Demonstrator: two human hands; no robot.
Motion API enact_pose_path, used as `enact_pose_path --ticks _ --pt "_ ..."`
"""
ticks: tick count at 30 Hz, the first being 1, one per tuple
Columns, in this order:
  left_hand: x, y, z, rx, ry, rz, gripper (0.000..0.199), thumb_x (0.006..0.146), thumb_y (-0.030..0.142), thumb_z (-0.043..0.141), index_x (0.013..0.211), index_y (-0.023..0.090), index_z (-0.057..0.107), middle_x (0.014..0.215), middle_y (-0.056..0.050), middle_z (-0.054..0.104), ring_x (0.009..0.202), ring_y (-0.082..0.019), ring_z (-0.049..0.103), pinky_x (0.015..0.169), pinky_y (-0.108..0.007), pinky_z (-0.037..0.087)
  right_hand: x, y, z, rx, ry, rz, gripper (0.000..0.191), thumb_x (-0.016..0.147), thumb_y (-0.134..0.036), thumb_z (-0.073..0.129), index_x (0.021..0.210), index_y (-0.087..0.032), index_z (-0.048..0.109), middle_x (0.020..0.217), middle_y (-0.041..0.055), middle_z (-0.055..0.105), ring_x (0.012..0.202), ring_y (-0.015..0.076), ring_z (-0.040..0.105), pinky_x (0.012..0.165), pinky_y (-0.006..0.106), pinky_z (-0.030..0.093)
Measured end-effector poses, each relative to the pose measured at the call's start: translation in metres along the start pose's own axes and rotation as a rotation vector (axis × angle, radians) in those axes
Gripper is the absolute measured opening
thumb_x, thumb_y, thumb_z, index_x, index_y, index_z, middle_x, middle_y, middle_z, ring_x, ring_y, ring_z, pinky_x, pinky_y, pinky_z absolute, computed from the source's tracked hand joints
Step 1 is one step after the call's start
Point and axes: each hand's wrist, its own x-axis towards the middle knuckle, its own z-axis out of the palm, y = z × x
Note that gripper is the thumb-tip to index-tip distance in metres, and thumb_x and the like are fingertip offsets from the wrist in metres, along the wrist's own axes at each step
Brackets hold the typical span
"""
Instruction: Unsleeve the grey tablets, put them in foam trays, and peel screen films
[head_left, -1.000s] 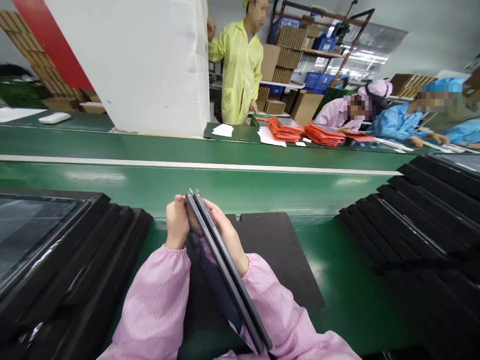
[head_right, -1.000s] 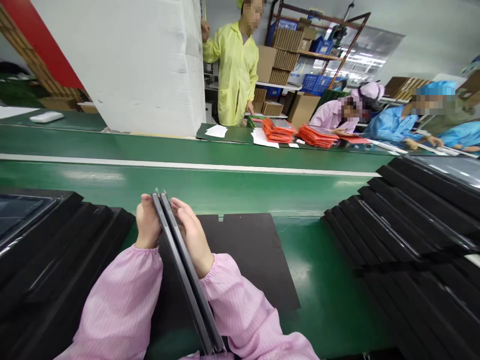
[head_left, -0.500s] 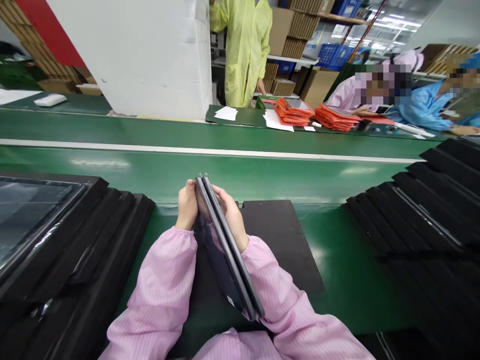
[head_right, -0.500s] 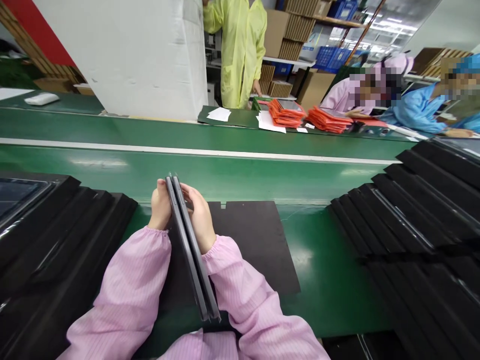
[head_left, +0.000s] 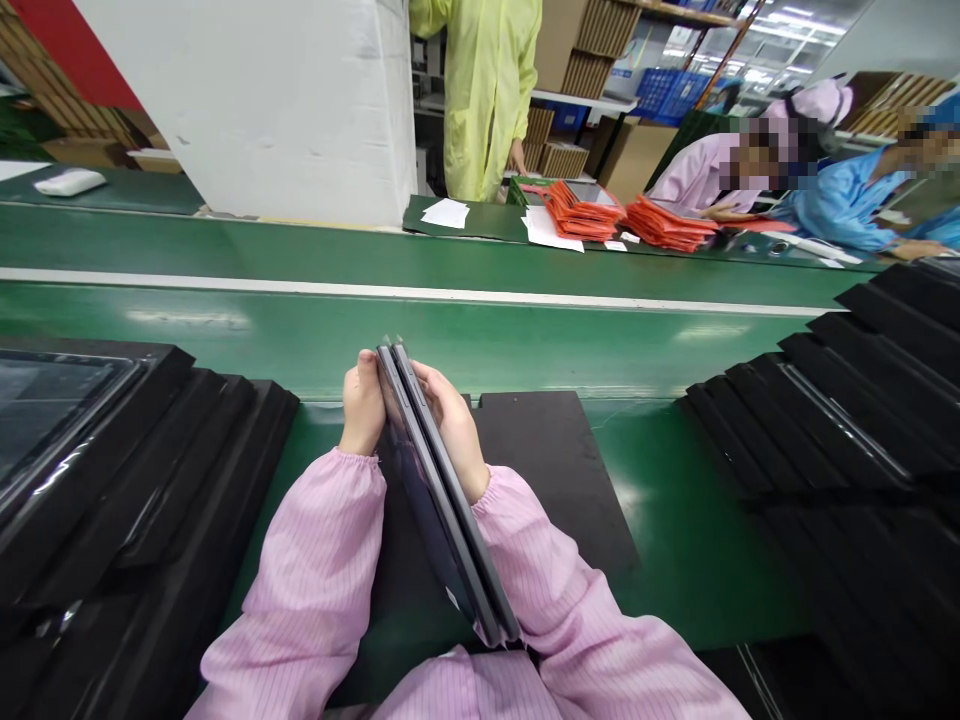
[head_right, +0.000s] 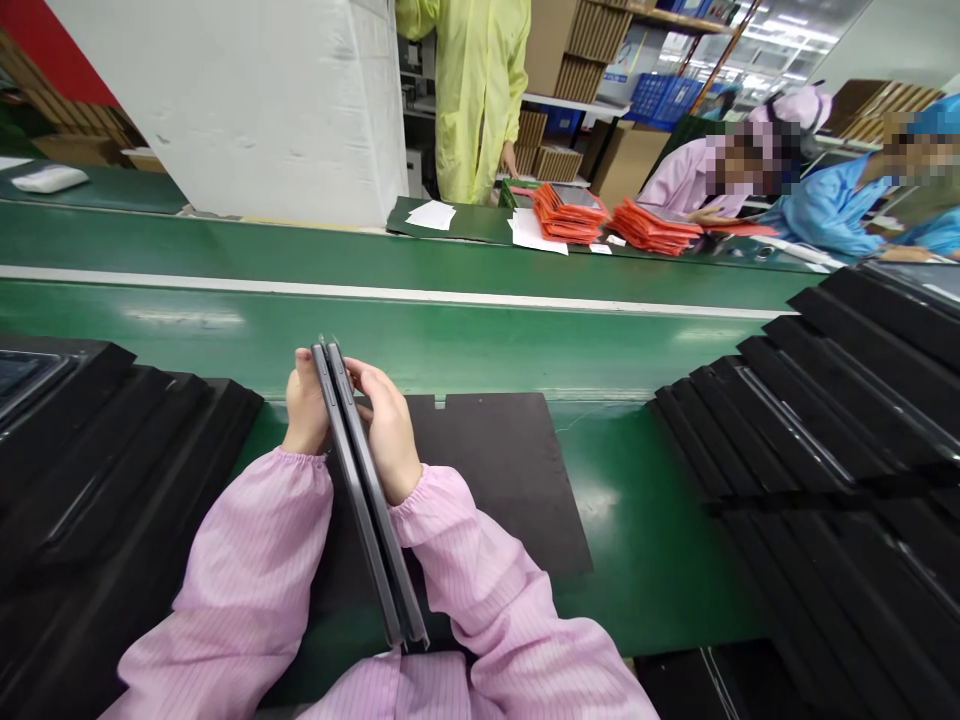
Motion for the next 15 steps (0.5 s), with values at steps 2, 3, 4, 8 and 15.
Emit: enact_pose_path --ticks 2,3,4,8,15 --pt "0.0004 -0.0009 0.0001 -0.002 -0.002 -0.011 0.069 0.077 0.084 0.038 0.056 0.021 0.054 0.055 -0.002 0.053 0.049 -0.014 0.051 0.048 -0.026 0.040 0.0002 0.0001 0.0000 -0.004 -0.002 -0.008 0.031 0.089 -0.040 0.049 0.104 -0.023 0.071 0.118 0.0023 0.070 0.115 0.0212 0.059 0.097 0.033 0.049" --pt "0.0005 -0.0012 0.0001 -0.006 -0.004 -0.017 0.069 0.077 0.084 0.037 0.056 0.021 0.053 0.055 -0.002 0.053 0.049 -0.014 0.051 0.048 -0.026 0.039 0.0002 0.0000 0.0002 -0.003 -0.001 -0.011 0.031 0.088 -0.040 0.050 0.103 -0.024 0.071 0.117 0.0024 0.070 0.115 0.0213 0.060 0.097 0.033 0.048" --pt "0.0004 -0.0014 0.0000 -0.011 -0.009 -0.023 0.068 0.078 0.084 0.037 0.056 0.021 0.053 0.055 -0.002 0.052 0.049 -0.013 0.051 0.047 -0.026 0.039 0.0000 -0.0004 0.0005 -0.001 0.003 -0.013 0.030 0.088 -0.040 0.051 0.102 -0.024 0.071 0.117 0.0025 0.070 0.114 0.0213 0.060 0.097 0.033 0.048" --pt "-0.0006 -0.0004 -0.0008 -0.025 -0.022 -0.027 0.069 0.076 0.085 0.038 0.056 0.021 0.053 0.055 -0.001 0.052 0.048 -0.013 0.049 0.046 -0.025 0.038 -0.0020 -0.0029 0.0031 0.008 0.017 -0.018 0.029 0.087 -0.037 0.050 0.102 -0.023 0.072 0.115 0.0022 0.070 0.112 0.0208 0.060 0.097 0.033 0.048" --pt "-0.0022 0.0039 -0.0012 -0.003 -0.016 -0.023 0.069 0.076 0.085 0.038 0.057 0.021 0.054 0.056 -0.002 0.053 0.050 -0.014 0.051 0.048 -0.026 0.040 -0.0040 -0.0063 0.0054 0.001 0.028 -0.033 0.028 0.088 -0.035 0.050 0.100 -0.024 0.072 0.112 0.0016 0.071 0.110 0.0209 0.062 0.096 0.033 0.049"
